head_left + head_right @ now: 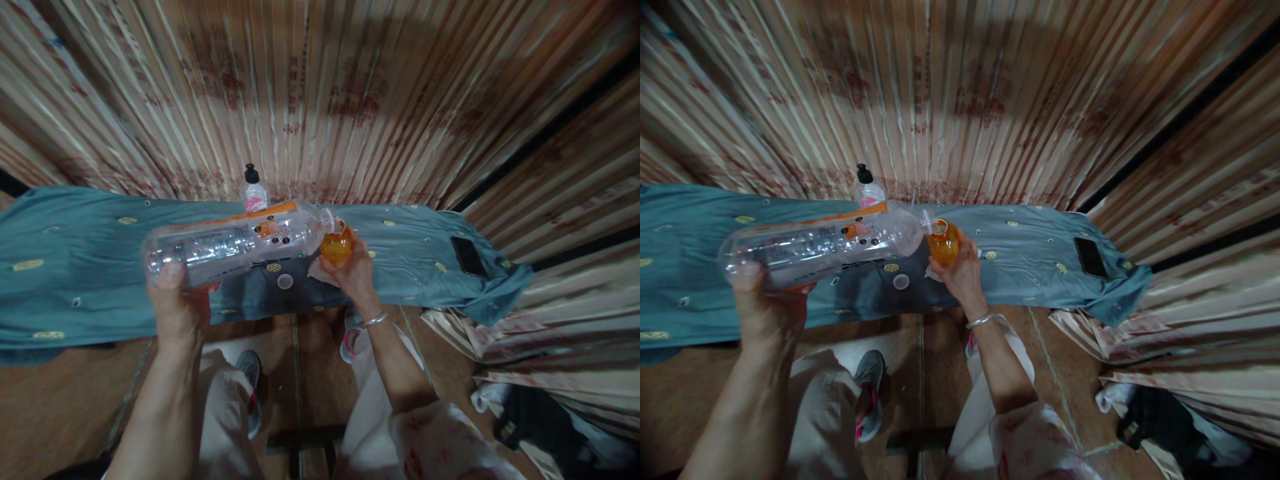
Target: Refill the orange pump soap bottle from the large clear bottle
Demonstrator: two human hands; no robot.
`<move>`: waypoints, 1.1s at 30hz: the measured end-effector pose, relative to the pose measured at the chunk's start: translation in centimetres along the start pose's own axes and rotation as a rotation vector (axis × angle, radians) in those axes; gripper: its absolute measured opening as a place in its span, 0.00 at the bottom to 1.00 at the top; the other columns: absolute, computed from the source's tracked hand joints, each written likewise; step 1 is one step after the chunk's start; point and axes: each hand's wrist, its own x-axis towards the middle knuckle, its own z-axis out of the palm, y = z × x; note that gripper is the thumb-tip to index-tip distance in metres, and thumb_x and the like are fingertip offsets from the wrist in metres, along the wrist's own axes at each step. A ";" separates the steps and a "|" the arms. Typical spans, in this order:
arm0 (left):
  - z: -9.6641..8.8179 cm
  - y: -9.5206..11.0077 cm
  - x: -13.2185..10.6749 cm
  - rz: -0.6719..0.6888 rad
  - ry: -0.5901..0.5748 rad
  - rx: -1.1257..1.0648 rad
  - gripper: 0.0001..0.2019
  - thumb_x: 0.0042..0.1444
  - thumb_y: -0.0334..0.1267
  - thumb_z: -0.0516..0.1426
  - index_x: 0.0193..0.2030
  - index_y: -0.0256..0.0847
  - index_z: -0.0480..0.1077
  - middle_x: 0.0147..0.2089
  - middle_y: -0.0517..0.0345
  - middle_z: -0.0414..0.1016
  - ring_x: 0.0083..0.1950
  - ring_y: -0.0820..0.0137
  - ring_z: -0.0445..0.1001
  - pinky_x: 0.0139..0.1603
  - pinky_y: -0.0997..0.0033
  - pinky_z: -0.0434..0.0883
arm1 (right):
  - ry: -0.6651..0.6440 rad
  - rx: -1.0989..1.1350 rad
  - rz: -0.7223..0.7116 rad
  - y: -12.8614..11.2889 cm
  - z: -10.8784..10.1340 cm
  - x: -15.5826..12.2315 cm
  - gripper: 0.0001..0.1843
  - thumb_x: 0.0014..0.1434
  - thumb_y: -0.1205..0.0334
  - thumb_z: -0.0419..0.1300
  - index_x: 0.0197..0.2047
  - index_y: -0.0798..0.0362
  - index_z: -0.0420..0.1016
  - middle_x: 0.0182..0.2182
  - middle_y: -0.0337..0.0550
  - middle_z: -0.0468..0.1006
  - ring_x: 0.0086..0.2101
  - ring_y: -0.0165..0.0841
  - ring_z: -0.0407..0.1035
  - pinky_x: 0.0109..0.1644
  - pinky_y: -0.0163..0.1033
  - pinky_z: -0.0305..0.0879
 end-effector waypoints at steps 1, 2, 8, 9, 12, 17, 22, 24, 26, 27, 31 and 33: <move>0.0 0.0 0.0 -0.003 0.006 -0.005 0.27 0.37 0.53 0.67 0.43 0.40 0.74 0.36 0.55 0.72 0.28 0.72 0.65 0.17 0.78 0.57 | 0.003 -0.001 0.001 0.0 0.0 0.0 0.43 0.49 0.51 0.70 0.63 0.59 0.61 0.50 0.58 0.77 0.50 0.48 0.73 0.53 0.53 0.73; 0.0 -0.1 0.0 -0.007 0.010 -0.009 0.27 0.36 0.53 0.67 0.43 0.40 0.74 0.35 0.55 0.72 0.28 0.72 0.64 0.16 0.78 0.57 | 0.007 -0.002 0.002 0.0 0.0 0.0 0.43 0.49 0.51 0.70 0.63 0.59 0.61 0.50 0.58 0.77 0.50 0.48 0.73 0.52 0.53 0.73; -0.1 0.0 0.0 -0.016 0.011 -0.007 0.27 0.38 0.53 0.67 0.44 0.41 0.74 0.34 0.56 0.72 0.27 0.73 0.63 0.18 0.78 0.59 | 0.018 0.001 -0.007 -0.1 0.0 0.0 0.43 0.48 0.52 0.70 0.62 0.59 0.61 0.49 0.58 0.78 0.49 0.48 0.73 0.51 0.52 0.74; -0.1 0.0 0.0 -0.013 0.009 -0.003 0.27 0.38 0.53 0.67 0.45 0.41 0.74 0.35 0.56 0.72 0.27 0.73 0.63 0.19 0.78 0.59 | 0.020 0.001 -0.008 -0.1 0.0 0.0 0.43 0.48 0.52 0.70 0.62 0.58 0.61 0.50 0.57 0.77 0.49 0.48 0.73 0.51 0.52 0.74; -0.1 0.1 0.0 -0.008 0.001 0.003 0.29 0.38 0.53 0.67 0.47 0.42 0.74 0.36 0.55 0.74 0.27 0.73 0.62 0.18 0.78 0.58 | 0.019 -0.004 -0.009 0.0 0.1 -0.1 0.42 0.49 0.51 0.69 0.63 0.57 0.60 0.50 0.57 0.77 0.50 0.47 0.73 0.52 0.52 0.73; -0.1 0.0 0.0 -0.016 0.023 0.006 0.28 0.36 0.54 0.67 0.44 0.41 0.75 0.36 0.54 0.74 0.28 0.73 0.63 0.18 0.79 0.59 | 0.011 -0.008 -0.004 0.1 0.2 0.0 0.43 0.49 0.49 0.69 0.63 0.58 0.60 0.50 0.57 0.77 0.50 0.47 0.73 0.53 0.52 0.73; 0.2 0.2 0.0 -0.027 0.037 0.015 0.25 0.36 0.54 0.67 0.39 0.41 0.76 0.34 0.54 0.71 0.29 0.71 0.65 0.18 0.78 0.59 | 0.006 0.004 -0.006 0.0 0.1 0.0 0.43 0.49 0.50 0.69 0.63 0.57 0.60 0.50 0.57 0.77 0.51 0.47 0.72 0.53 0.52 0.72; 0.2 0.2 0.0 -0.018 0.038 0.019 0.25 0.36 0.54 0.67 0.39 0.41 0.75 0.34 0.55 0.71 0.28 0.71 0.64 0.18 0.78 0.58 | 0.001 0.007 -0.001 0.0 0.0 0.0 0.42 0.50 0.50 0.69 0.63 0.56 0.60 0.51 0.56 0.76 0.51 0.47 0.72 0.54 0.52 0.72; 0.2 0.2 0.0 -0.014 0.040 0.017 0.25 0.35 0.54 0.67 0.39 0.41 0.75 0.33 0.56 0.69 0.27 0.72 0.63 0.17 0.78 0.57 | -0.001 0.009 0.007 -0.1 0.0 0.0 0.42 0.49 0.50 0.69 0.63 0.56 0.60 0.51 0.57 0.76 0.51 0.48 0.72 0.54 0.52 0.72; 0.2 0.2 0.0 -0.016 0.039 0.014 0.25 0.35 0.54 0.67 0.39 0.41 0.75 0.33 0.56 0.69 0.28 0.72 0.63 0.18 0.78 0.58 | -0.002 0.008 0.011 -0.1 0.0 0.0 0.43 0.49 0.51 0.69 0.63 0.57 0.60 0.51 0.57 0.77 0.51 0.48 0.72 0.54 0.53 0.72; 0.0 0.1 0.0 -0.021 0.032 0.005 0.25 0.36 0.53 0.67 0.40 0.42 0.75 0.35 0.55 0.70 0.29 0.71 0.65 0.18 0.78 0.59 | 0.003 0.003 0.016 -0.2 0.0 0.0 0.43 0.48 0.52 0.70 0.62 0.59 0.61 0.50 0.58 0.77 0.50 0.48 0.73 0.53 0.52 0.73; 0.0 0.1 0.0 -0.006 0.026 -0.002 0.25 0.37 0.52 0.67 0.41 0.42 0.75 0.35 0.56 0.71 0.28 0.72 0.64 0.17 0.78 0.57 | 0.004 0.001 0.015 -0.2 0.0 0.0 0.43 0.47 0.54 0.71 0.62 0.60 0.62 0.50 0.58 0.77 0.50 0.48 0.73 0.53 0.52 0.73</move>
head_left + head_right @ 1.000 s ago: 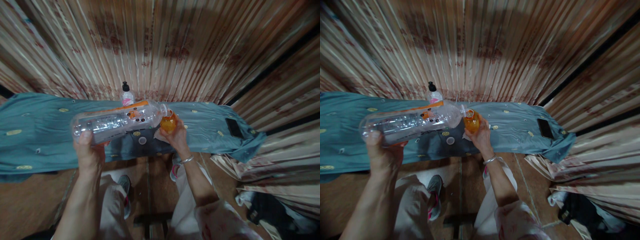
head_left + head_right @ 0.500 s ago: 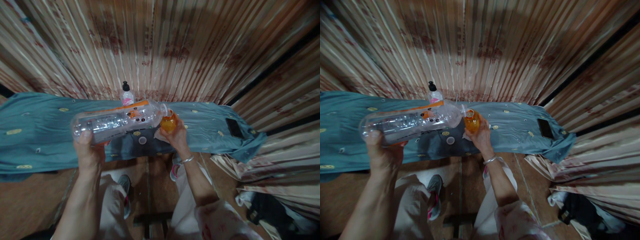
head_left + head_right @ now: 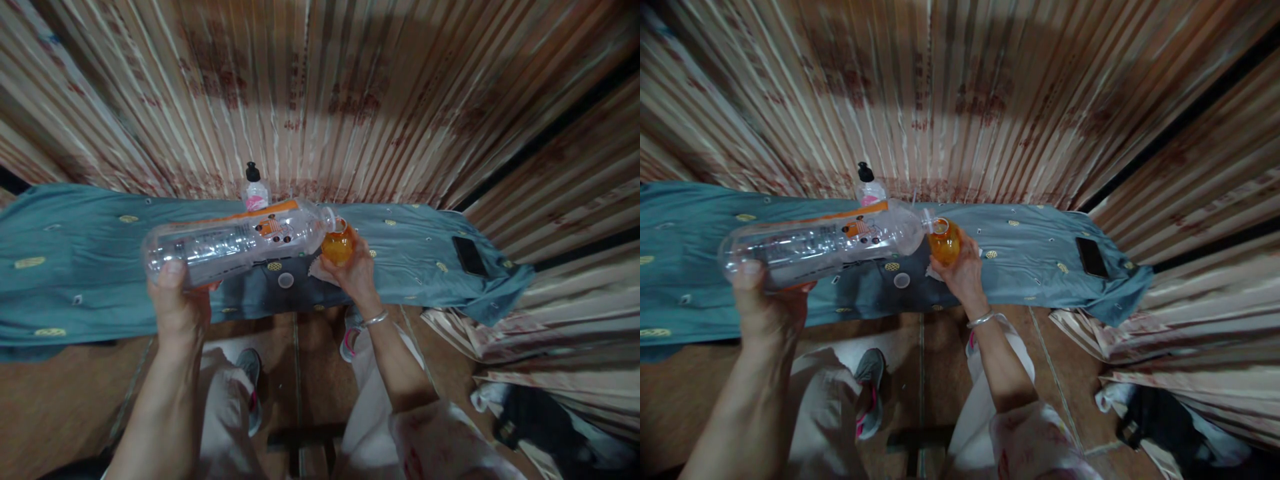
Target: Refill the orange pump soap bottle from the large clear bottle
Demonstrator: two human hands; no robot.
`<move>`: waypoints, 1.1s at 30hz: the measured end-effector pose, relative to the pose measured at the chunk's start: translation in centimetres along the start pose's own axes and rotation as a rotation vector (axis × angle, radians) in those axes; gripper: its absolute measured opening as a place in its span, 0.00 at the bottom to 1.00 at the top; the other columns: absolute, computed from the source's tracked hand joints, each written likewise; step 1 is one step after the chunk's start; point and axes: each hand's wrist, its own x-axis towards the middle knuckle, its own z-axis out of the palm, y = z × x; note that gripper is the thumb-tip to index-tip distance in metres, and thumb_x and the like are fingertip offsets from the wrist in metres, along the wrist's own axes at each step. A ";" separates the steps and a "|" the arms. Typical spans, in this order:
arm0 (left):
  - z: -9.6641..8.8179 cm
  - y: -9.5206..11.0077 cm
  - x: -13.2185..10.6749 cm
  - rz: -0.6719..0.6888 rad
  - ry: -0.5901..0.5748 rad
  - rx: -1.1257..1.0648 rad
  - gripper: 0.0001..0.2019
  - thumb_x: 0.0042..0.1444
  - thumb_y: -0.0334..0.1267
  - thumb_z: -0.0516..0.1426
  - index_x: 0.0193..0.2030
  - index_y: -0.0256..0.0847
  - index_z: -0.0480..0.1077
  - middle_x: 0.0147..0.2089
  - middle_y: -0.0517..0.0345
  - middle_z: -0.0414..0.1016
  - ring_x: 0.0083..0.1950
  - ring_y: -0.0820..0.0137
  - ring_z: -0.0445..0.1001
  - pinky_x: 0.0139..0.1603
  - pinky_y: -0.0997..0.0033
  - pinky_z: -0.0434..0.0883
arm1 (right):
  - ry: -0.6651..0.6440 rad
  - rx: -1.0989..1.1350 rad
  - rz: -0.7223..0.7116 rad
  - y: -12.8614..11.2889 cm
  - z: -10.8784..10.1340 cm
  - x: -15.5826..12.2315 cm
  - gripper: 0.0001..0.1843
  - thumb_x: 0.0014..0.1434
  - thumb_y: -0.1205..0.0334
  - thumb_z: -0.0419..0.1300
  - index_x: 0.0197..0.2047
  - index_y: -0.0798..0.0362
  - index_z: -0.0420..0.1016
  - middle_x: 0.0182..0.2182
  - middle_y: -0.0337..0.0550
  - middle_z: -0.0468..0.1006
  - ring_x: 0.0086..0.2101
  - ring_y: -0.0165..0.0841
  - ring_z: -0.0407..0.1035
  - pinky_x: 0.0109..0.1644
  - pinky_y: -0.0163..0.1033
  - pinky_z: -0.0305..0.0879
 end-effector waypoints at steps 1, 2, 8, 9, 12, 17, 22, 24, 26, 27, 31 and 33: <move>0.0 0.0 0.0 0.006 -0.005 -0.004 0.25 0.37 0.52 0.67 0.42 0.42 0.75 0.35 0.56 0.72 0.27 0.73 0.63 0.17 0.78 0.57 | 0.001 0.000 0.001 0.0 0.0 0.0 0.43 0.46 0.54 0.71 0.62 0.60 0.62 0.50 0.59 0.77 0.50 0.48 0.73 0.53 0.52 0.73; 0.0 0.0 0.0 0.009 -0.009 -0.008 0.26 0.37 0.52 0.67 0.42 0.41 0.75 0.34 0.56 0.72 0.27 0.73 0.63 0.16 0.78 0.56 | 0.001 0.000 0.004 0.0 0.0 0.0 0.43 0.46 0.54 0.71 0.62 0.60 0.62 0.50 0.59 0.77 0.50 0.48 0.73 0.52 0.53 0.73; 0.1 0.1 -0.1 -0.009 0.016 0.000 0.27 0.35 0.52 0.67 0.43 0.41 0.75 0.35 0.55 0.72 0.29 0.70 0.66 0.19 0.76 0.56 | -0.001 0.012 0.005 0.1 0.0 -0.1 0.43 0.48 0.52 0.70 0.63 0.57 0.60 0.51 0.57 0.77 0.50 0.48 0.72 0.52 0.53 0.73; 0.2 0.1 -0.1 -0.011 0.013 0.007 0.27 0.36 0.52 0.67 0.43 0.42 0.75 0.36 0.55 0.73 0.30 0.70 0.66 0.20 0.76 0.57 | -0.005 0.013 0.002 0.1 0.0 -0.1 0.43 0.48 0.52 0.70 0.63 0.57 0.60 0.51 0.57 0.77 0.50 0.48 0.72 0.52 0.53 0.73; 0.2 0.1 -0.1 -0.021 0.019 0.023 0.28 0.36 0.53 0.67 0.44 0.42 0.74 0.37 0.54 0.74 0.29 0.70 0.65 0.21 0.75 0.59 | -0.013 0.009 -0.003 0.1 -0.1 -0.1 0.43 0.49 0.51 0.69 0.63 0.58 0.60 0.51 0.58 0.76 0.50 0.48 0.72 0.53 0.53 0.72; 0.1 0.0 0.0 0.001 -0.009 0.005 0.29 0.36 0.53 0.67 0.47 0.43 0.73 0.37 0.55 0.75 0.26 0.73 0.62 0.17 0.77 0.54 | -0.002 0.005 -0.020 0.1 0.0 -0.1 0.42 0.50 0.50 0.68 0.63 0.57 0.59 0.51 0.57 0.76 0.51 0.47 0.72 0.53 0.52 0.72; -0.1 -0.1 0.0 -0.015 0.014 -0.014 0.27 0.36 0.51 0.68 0.45 0.43 0.74 0.35 0.57 0.73 0.27 0.72 0.63 0.18 0.76 0.56 | 0.006 0.001 -0.014 0.2 0.1 -0.1 0.43 0.50 0.50 0.68 0.63 0.56 0.59 0.51 0.57 0.76 0.51 0.47 0.72 0.53 0.52 0.72; -0.2 -0.2 0.0 -0.014 0.018 -0.020 0.27 0.36 0.51 0.68 0.44 0.43 0.74 0.35 0.57 0.73 0.28 0.72 0.64 0.19 0.76 0.56 | 0.003 0.001 -0.011 0.2 0.1 -0.1 0.43 0.49 0.51 0.69 0.63 0.57 0.59 0.51 0.57 0.77 0.51 0.47 0.72 0.53 0.52 0.72; -0.2 -0.2 0.0 -0.016 0.033 -0.016 0.26 0.36 0.51 0.68 0.42 0.42 0.74 0.35 0.57 0.72 0.28 0.72 0.64 0.20 0.76 0.58 | 0.000 0.003 -0.011 0.2 0.1 -0.1 0.43 0.49 0.51 0.69 0.63 0.57 0.60 0.50 0.58 0.77 0.51 0.47 0.72 0.53 0.52 0.72; -0.2 -0.2 0.0 -0.017 0.040 -0.013 0.26 0.35 0.51 0.68 0.41 0.42 0.74 0.35 0.57 0.72 0.28 0.72 0.64 0.21 0.76 0.59 | 0.000 0.004 -0.012 0.2 0.1 -0.1 0.43 0.49 0.50 0.69 0.63 0.57 0.60 0.51 0.57 0.77 0.51 0.47 0.72 0.53 0.52 0.72; 0.0 0.0 -0.1 -0.002 0.015 -0.005 0.25 0.36 0.52 0.68 0.41 0.42 0.74 0.34 0.58 0.69 0.27 0.73 0.63 0.18 0.77 0.54 | 0.012 -0.001 -0.018 0.3 0.2 -0.1 0.42 0.49 0.50 0.68 0.63 0.56 0.59 0.51 0.56 0.76 0.51 0.47 0.72 0.53 0.52 0.72; 0.1 0.0 -0.1 0.005 0.002 -0.003 0.26 0.36 0.52 0.67 0.42 0.43 0.74 0.35 0.58 0.69 0.27 0.74 0.62 0.18 0.78 0.53 | 0.011 -0.004 -0.019 0.3 0.2 -0.1 0.42 0.49 0.50 0.69 0.63 0.55 0.59 0.51 0.56 0.76 0.51 0.47 0.72 0.53 0.52 0.72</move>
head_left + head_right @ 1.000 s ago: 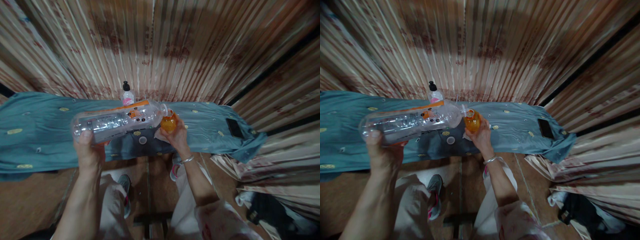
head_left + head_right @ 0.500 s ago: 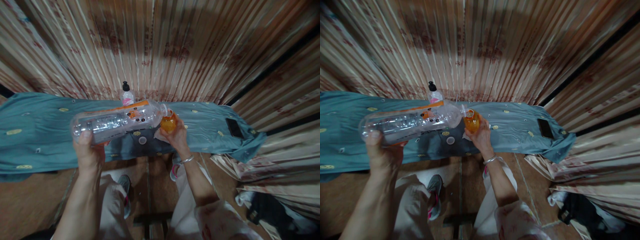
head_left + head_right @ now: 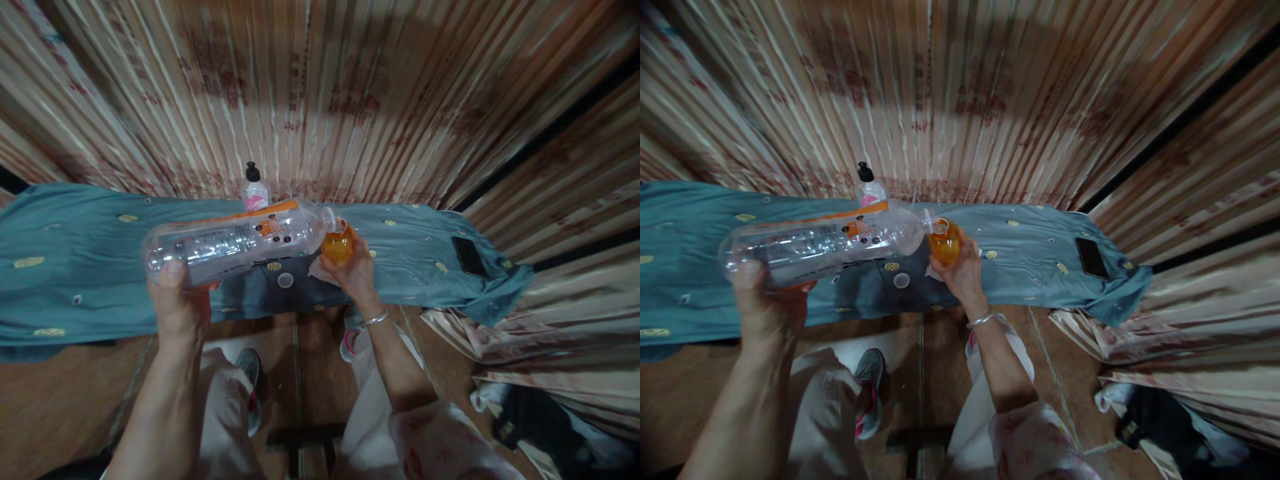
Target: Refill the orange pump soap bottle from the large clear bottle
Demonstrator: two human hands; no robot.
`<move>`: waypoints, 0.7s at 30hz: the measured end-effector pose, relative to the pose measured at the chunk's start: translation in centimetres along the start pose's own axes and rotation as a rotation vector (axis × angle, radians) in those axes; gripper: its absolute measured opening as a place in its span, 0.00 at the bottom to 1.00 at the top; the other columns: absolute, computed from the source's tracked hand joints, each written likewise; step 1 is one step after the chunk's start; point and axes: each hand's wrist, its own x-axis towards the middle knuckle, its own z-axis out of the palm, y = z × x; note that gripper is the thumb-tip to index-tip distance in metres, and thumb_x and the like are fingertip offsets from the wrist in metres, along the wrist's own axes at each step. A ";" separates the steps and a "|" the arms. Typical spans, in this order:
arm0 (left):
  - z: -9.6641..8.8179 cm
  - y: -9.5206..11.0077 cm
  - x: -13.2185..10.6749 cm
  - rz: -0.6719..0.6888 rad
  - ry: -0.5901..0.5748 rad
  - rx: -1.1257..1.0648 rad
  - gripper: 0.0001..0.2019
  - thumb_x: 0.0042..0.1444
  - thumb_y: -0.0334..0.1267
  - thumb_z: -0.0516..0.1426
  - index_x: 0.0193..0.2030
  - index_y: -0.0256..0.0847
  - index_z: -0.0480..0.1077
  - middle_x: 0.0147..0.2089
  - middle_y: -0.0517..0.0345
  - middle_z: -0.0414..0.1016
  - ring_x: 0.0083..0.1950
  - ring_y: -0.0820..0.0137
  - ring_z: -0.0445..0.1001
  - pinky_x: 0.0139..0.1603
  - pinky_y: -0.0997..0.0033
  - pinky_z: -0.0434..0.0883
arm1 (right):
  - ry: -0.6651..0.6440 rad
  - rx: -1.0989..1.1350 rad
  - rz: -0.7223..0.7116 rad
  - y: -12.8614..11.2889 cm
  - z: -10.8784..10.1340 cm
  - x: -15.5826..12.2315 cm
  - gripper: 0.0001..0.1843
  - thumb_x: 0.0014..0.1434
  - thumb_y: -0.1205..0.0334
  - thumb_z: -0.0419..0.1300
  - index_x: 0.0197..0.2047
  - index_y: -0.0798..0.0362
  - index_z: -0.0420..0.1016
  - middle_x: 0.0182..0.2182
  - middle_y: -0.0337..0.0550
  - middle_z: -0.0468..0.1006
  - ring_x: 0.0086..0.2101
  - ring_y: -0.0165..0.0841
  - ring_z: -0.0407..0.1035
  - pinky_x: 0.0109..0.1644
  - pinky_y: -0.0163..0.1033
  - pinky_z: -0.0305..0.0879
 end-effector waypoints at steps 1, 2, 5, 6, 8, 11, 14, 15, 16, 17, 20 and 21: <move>0.0 0.0 0.0 -0.002 0.000 0.000 0.26 0.36 0.52 0.67 0.43 0.43 0.73 0.35 0.58 0.69 0.27 0.73 0.62 0.18 0.78 0.53 | 0.000 -0.001 0.001 0.0 0.0 0.0 0.42 0.49 0.50 0.69 0.63 0.55 0.59 0.51 0.56 0.76 0.51 0.47 0.72 0.52 0.52 0.73; 0.0 0.0 0.0 -0.008 -0.002 0.001 0.26 0.37 0.52 0.67 0.43 0.44 0.73 0.36 0.58 0.70 0.28 0.73 0.63 0.18 0.78 0.54 | -0.002 -0.002 0.003 0.0 0.0 0.0 0.42 0.49 0.50 0.69 0.63 0.55 0.60 0.50 0.56 0.77 0.51 0.47 0.73 0.52 0.52 0.73; -0.1 -0.1 0.1 -0.013 -0.013 0.002 0.26 0.36 0.52 0.67 0.43 0.44 0.73 0.38 0.57 0.71 0.28 0.73 0.62 0.20 0.77 0.56 | -0.005 0.001 0.008 -0.1 -0.1 0.1 0.42 0.49 0.51 0.69 0.62 0.56 0.60 0.50 0.56 0.77 0.50 0.47 0.73 0.51 0.51 0.73; -0.1 -0.1 0.1 -0.011 -0.012 0.003 0.25 0.36 0.52 0.67 0.42 0.43 0.73 0.37 0.57 0.71 0.28 0.73 0.62 0.20 0.76 0.57 | -0.004 0.003 0.008 -0.2 -0.1 0.1 0.42 0.49 0.51 0.69 0.62 0.56 0.60 0.50 0.56 0.77 0.50 0.47 0.73 0.52 0.52 0.73; -0.1 -0.1 0.1 -0.008 -0.005 0.006 0.25 0.36 0.52 0.67 0.41 0.41 0.73 0.36 0.56 0.71 0.28 0.72 0.62 0.21 0.75 0.57 | -0.001 0.003 0.007 -0.3 -0.2 0.1 0.42 0.48 0.51 0.70 0.62 0.57 0.61 0.50 0.57 0.77 0.51 0.48 0.73 0.52 0.52 0.73; -0.1 0.0 0.0 -0.018 0.004 0.010 0.25 0.36 0.53 0.67 0.40 0.41 0.74 0.34 0.57 0.70 0.27 0.72 0.62 0.20 0.75 0.55 | -0.003 -0.002 0.010 -0.3 -0.2 0.1 0.42 0.48 0.52 0.70 0.62 0.57 0.61 0.50 0.57 0.77 0.50 0.48 0.73 0.53 0.52 0.73; 0.0 0.0 0.0 -0.010 -0.007 0.006 0.25 0.37 0.53 0.67 0.41 0.42 0.74 0.34 0.57 0.70 0.27 0.72 0.62 0.18 0.76 0.53 | -0.005 0.006 0.021 -0.3 -0.2 0.1 0.43 0.47 0.52 0.70 0.62 0.57 0.61 0.50 0.57 0.77 0.50 0.48 0.73 0.53 0.53 0.73; 0.0 0.0 0.1 -0.005 -0.010 0.003 0.24 0.37 0.52 0.67 0.41 0.42 0.74 0.34 0.57 0.70 0.27 0.73 0.62 0.18 0.76 0.53 | -0.007 0.008 0.025 -0.3 -0.2 0.1 0.43 0.47 0.52 0.70 0.62 0.58 0.61 0.50 0.57 0.77 0.51 0.48 0.73 0.53 0.53 0.73; 0.0 -0.1 0.1 -0.001 -0.010 -0.002 0.24 0.37 0.52 0.67 0.40 0.42 0.74 0.34 0.57 0.70 0.27 0.73 0.62 0.18 0.77 0.53 | -0.011 0.009 0.030 -0.3 -0.3 0.1 0.43 0.47 0.52 0.70 0.63 0.58 0.60 0.51 0.57 0.77 0.51 0.48 0.73 0.53 0.54 0.73; -0.1 -0.1 0.1 -0.002 -0.008 -0.009 0.23 0.37 0.51 0.67 0.40 0.41 0.74 0.34 0.57 0.70 0.26 0.74 0.62 0.17 0.77 0.53 | -0.015 0.009 0.034 -0.3 -0.3 0.1 0.44 0.47 0.52 0.71 0.63 0.58 0.61 0.51 0.58 0.77 0.51 0.48 0.73 0.53 0.54 0.73; -0.2 -0.3 0.2 -0.011 -0.002 -0.031 0.24 0.36 0.51 0.68 0.38 0.40 0.74 0.34 0.57 0.69 0.26 0.74 0.63 0.17 0.77 0.54 | -0.020 0.014 0.031 -0.4 -0.3 0.2 0.44 0.47 0.53 0.71 0.62 0.59 0.61 0.50 0.58 0.77 0.51 0.49 0.73 0.53 0.55 0.73; -0.2 -0.3 0.2 -0.014 -0.002 -0.035 0.24 0.35 0.52 0.69 0.38 0.40 0.74 0.35 0.57 0.70 0.27 0.74 0.64 0.17 0.77 0.55 | -0.015 0.016 0.028 -0.4 -0.3 0.2 0.44 0.47 0.53 0.71 0.62 0.59 0.61 0.50 0.58 0.77 0.51 0.49 0.73 0.54 0.55 0.73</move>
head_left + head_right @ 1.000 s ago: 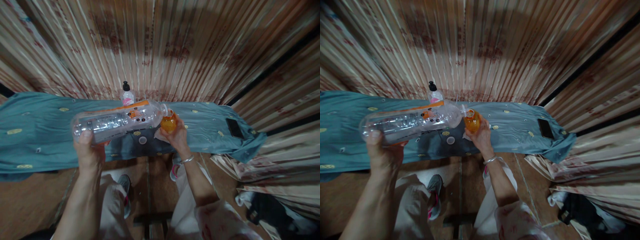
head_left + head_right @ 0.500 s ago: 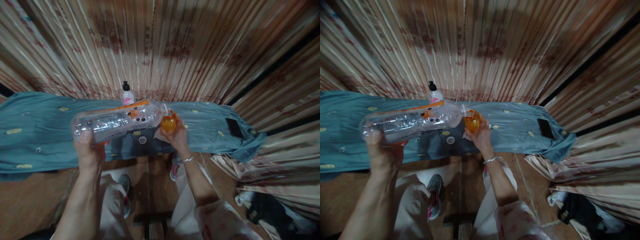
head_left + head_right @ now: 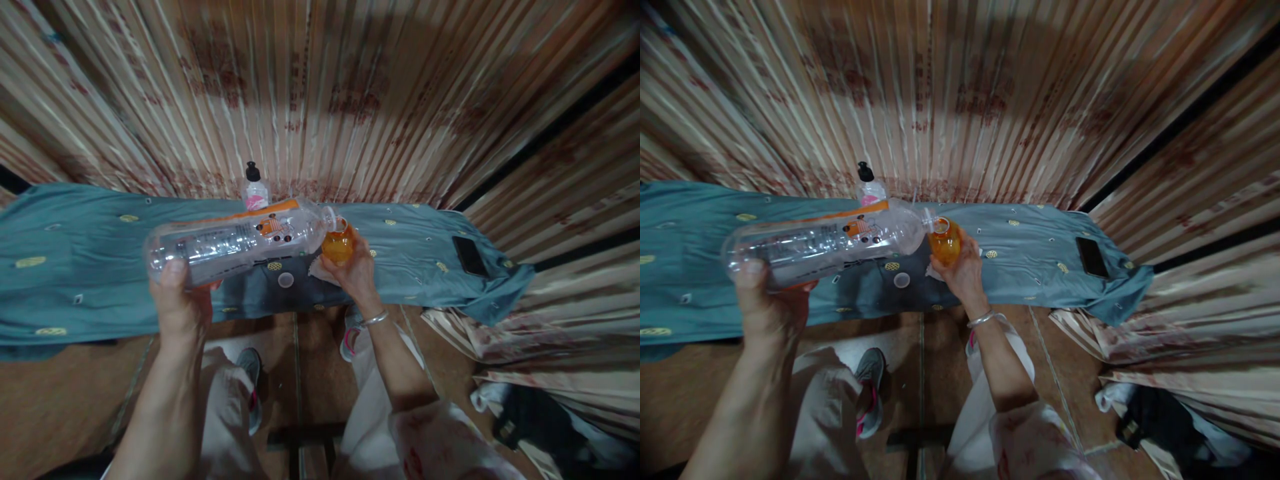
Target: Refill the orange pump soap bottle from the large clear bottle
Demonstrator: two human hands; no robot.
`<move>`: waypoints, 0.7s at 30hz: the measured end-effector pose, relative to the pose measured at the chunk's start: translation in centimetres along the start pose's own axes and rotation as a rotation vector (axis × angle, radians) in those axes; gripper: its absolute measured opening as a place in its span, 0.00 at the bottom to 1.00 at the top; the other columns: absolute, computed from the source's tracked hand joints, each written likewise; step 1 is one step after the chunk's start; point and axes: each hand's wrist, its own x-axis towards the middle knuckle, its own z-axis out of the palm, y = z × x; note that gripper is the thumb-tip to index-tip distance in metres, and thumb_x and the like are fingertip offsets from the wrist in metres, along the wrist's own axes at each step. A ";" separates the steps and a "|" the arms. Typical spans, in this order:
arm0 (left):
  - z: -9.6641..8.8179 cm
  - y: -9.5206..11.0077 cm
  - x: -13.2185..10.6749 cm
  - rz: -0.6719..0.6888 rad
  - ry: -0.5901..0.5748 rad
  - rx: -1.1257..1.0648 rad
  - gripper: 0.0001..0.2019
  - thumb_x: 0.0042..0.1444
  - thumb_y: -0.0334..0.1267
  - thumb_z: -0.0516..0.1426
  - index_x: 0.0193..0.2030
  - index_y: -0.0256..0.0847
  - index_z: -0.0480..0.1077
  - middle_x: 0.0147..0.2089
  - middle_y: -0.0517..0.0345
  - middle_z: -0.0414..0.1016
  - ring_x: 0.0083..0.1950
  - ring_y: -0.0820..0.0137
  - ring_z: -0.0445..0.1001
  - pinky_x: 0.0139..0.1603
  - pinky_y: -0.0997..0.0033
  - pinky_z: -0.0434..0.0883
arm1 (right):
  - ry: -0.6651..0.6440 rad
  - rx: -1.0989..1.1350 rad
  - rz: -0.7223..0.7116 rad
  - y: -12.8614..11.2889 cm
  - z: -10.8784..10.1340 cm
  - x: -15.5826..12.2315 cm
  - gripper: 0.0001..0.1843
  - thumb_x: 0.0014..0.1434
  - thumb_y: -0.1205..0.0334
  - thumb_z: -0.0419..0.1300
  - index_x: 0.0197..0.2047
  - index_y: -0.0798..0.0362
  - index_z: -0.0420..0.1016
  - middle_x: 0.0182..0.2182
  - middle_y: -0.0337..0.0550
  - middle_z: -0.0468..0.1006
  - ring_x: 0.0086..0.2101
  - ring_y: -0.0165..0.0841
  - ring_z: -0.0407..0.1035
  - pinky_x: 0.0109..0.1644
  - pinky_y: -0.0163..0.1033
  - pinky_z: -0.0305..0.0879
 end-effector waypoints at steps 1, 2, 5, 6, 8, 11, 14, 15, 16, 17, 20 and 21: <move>0.0 0.0 0.0 -0.001 -0.001 0.001 0.25 0.35 0.52 0.69 0.38 0.40 0.74 0.35 0.57 0.70 0.27 0.74 0.65 0.17 0.77 0.57 | 0.004 0.001 -0.002 0.0 0.0 0.0 0.44 0.47 0.53 0.71 0.62 0.58 0.61 0.51 0.57 0.77 0.51 0.49 0.72 0.54 0.55 0.72; -0.1 -0.1 0.0 -0.001 -0.002 0.003 0.25 0.35 0.53 0.69 0.38 0.40 0.74 0.36 0.57 0.70 0.28 0.73 0.65 0.17 0.77 0.58 | 0.007 0.001 -0.002 0.0 0.0 0.0 0.44 0.47 0.53 0.71 0.62 0.58 0.61 0.51 0.57 0.77 0.51 0.49 0.72 0.54 0.55 0.72; -0.1 -0.1 0.0 0.005 -0.006 0.018 0.25 0.36 0.53 0.68 0.38 0.39 0.74 0.36 0.57 0.70 0.30 0.73 0.67 0.19 0.78 0.61 | 0.009 0.005 0.002 0.2 0.1 -0.1 0.44 0.47 0.53 0.71 0.62 0.58 0.62 0.50 0.57 0.78 0.51 0.48 0.73 0.54 0.54 0.73; -0.1 -0.1 0.0 0.009 -0.007 0.017 0.25 0.36 0.53 0.68 0.38 0.39 0.74 0.36 0.57 0.70 0.30 0.73 0.67 0.19 0.78 0.61 | 0.008 0.008 0.002 0.2 0.1 -0.1 0.44 0.47 0.52 0.71 0.62 0.58 0.62 0.50 0.57 0.78 0.51 0.48 0.73 0.53 0.54 0.73; -0.1 -0.1 0.0 0.008 -0.006 0.013 0.25 0.36 0.53 0.68 0.38 0.38 0.74 0.36 0.57 0.70 0.28 0.74 0.66 0.18 0.78 0.59 | 0.005 0.014 0.000 0.3 0.1 -0.1 0.44 0.47 0.51 0.71 0.62 0.56 0.62 0.51 0.56 0.77 0.51 0.48 0.73 0.53 0.53 0.73; -0.1 0.0 0.0 0.014 -0.008 0.007 0.25 0.35 0.53 0.69 0.38 0.38 0.74 0.35 0.57 0.69 0.26 0.74 0.64 0.15 0.78 0.55 | 0.000 0.012 0.009 0.3 0.1 -0.1 0.44 0.47 0.51 0.71 0.62 0.57 0.61 0.51 0.57 0.77 0.52 0.48 0.73 0.54 0.54 0.73; -0.1 0.0 0.0 0.017 -0.010 0.010 0.25 0.36 0.52 0.68 0.39 0.40 0.74 0.36 0.57 0.69 0.27 0.74 0.65 0.16 0.78 0.56 | -0.001 0.008 0.015 0.3 0.2 -0.1 0.44 0.47 0.52 0.71 0.63 0.58 0.61 0.51 0.58 0.77 0.52 0.49 0.73 0.53 0.54 0.73; -0.1 -0.1 0.0 0.019 -0.010 0.009 0.25 0.36 0.52 0.68 0.40 0.40 0.74 0.36 0.57 0.69 0.28 0.74 0.65 0.17 0.78 0.56 | -0.002 0.009 0.013 0.3 0.2 -0.1 0.44 0.47 0.52 0.71 0.63 0.58 0.61 0.51 0.58 0.77 0.52 0.49 0.73 0.53 0.54 0.73; -0.1 -0.1 0.0 0.016 -0.011 0.012 0.25 0.37 0.52 0.68 0.40 0.40 0.73 0.36 0.57 0.70 0.28 0.74 0.64 0.17 0.79 0.56 | -0.004 0.009 0.009 0.3 0.2 -0.1 0.44 0.47 0.52 0.71 0.63 0.58 0.61 0.51 0.58 0.77 0.52 0.49 0.73 0.53 0.54 0.73; -0.1 -0.1 0.0 0.012 -0.009 0.017 0.25 0.37 0.52 0.68 0.40 0.40 0.73 0.36 0.57 0.70 0.28 0.74 0.64 0.17 0.78 0.56 | -0.005 0.008 0.007 0.3 0.2 -0.1 0.44 0.47 0.52 0.71 0.63 0.58 0.61 0.51 0.58 0.77 0.52 0.49 0.73 0.53 0.54 0.73; -0.1 0.0 0.0 0.000 -0.006 0.036 0.27 0.36 0.54 0.68 0.41 0.39 0.74 0.36 0.55 0.70 0.28 0.73 0.63 0.17 0.78 0.56 | -0.002 0.001 0.004 0.3 0.3 -0.1 0.44 0.47 0.52 0.71 0.62 0.59 0.61 0.51 0.58 0.77 0.52 0.49 0.72 0.54 0.54 0.73; -0.1 0.1 0.0 0.000 -0.011 0.039 0.27 0.37 0.54 0.67 0.41 0.39 0.74 0.36 0.55 0.71 0.28 0.73 0.63 0.17 0.78 0.56 | 0.000 -0.001 0.002 0.3 0.3 -0.1 0.44 0.47 0.52 0.71 0.63 0.59 0.60 0.51 0.58 0.77 0.52 0.49 0.72 0.54 0.54 0.73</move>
